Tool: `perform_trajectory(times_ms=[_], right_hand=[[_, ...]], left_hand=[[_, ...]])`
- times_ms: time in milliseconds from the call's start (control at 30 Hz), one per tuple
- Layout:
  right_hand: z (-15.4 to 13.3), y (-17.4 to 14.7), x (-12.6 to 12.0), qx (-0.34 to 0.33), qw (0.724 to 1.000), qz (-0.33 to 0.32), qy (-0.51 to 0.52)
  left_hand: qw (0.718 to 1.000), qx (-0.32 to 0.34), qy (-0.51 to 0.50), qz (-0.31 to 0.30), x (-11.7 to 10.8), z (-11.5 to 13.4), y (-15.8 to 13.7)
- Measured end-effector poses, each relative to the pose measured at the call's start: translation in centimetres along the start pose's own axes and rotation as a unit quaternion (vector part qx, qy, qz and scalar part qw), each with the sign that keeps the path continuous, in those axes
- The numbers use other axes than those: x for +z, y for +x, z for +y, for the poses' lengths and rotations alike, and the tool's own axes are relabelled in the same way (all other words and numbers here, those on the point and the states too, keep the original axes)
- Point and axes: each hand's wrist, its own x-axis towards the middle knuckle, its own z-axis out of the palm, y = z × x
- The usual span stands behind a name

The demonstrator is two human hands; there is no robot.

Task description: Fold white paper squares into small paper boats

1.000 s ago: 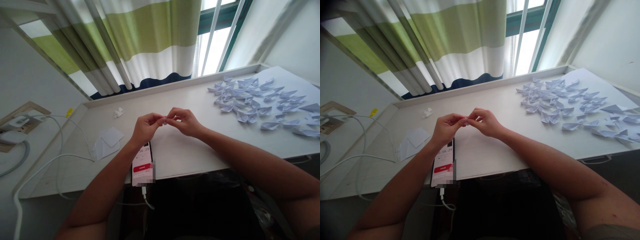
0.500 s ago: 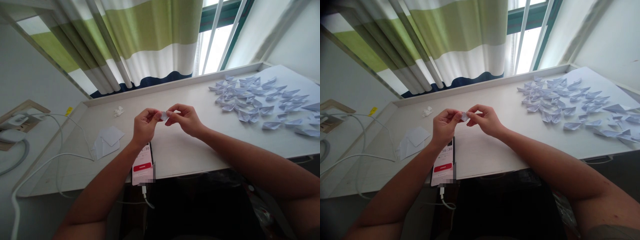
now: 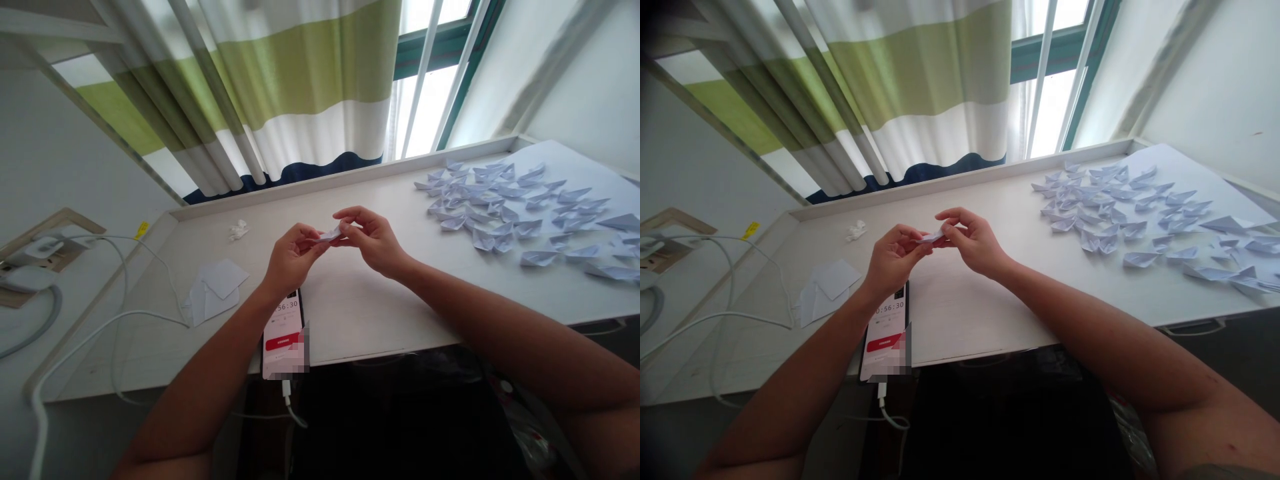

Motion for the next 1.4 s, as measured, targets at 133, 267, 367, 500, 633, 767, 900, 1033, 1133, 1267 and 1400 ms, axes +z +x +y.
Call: perform_trajectory(times_ms=[133,267,367,500,633,767,900,1033,1133,1267,1400], right_hand=[[-0.5,0.0,-0.7,-0.022,0.995,-0.05,-0.085],[-0.9,0.0,-1.6,-0.097,0.971,-0.104,-0.191],[-0.8,0.1,-2.1,-0.165,0.94,-0.152,-0.258],[-0.2,0.2,-2.4,-0.174,0.922,-0.168,-0.301],[0.0,0.3,-2.6,-0.18,0.912,-0.173,-0.326],[-0.1,0.3,-2.5,-0.157,0.921,-0.157,-0.32],[-0.1,0.2,-2.1,-0.118,0.949,-0.121,-0.266],[-0.3,0.1,-2.0,-0.109,0.949,-0.118,-0.271],[-0.4,0.1,-2.2,-0.129,0.929,-0.136,-0.32],[-0.6,0.1,-2.3,-0.137,0.913,-0.145,-0.356],[-0.7,0.1,-2.0,-0.102,0.943,-0.138,-0.284]], left_hand=[[1.0,0.016,0.005,0.01,-0.3,0.1,0.1],[0.999,0.028,0.02,-0.018,-0.5,0.2,0.1],[0.998,0.038,0.041,-0.026,-0.7,0.2,0.1],[0.995,0.052,0.086,-0.017,-0.8,-0.2,0.1],[0.993,0.047,0.104,-0.017,-0.6,-0.5,0.1],[0.994,0.025,0.103,-0.013,-0.5,-0.4,0.0],[0.994,0.026,0.107,-0.01,-0.7,-0.2,0.0],[0.988,0.05,0.142,-0.013,-0.9,-0.2,0.0],[0.984,0.06,0.167,-0.01,-1.0,-0.2,0.0],[0.979,0.073,0.187,-0.018,-1.1,-0.2,0.0],[0.98,0.076,0.182,-0.028,-1.0,-0.2,0.1]])
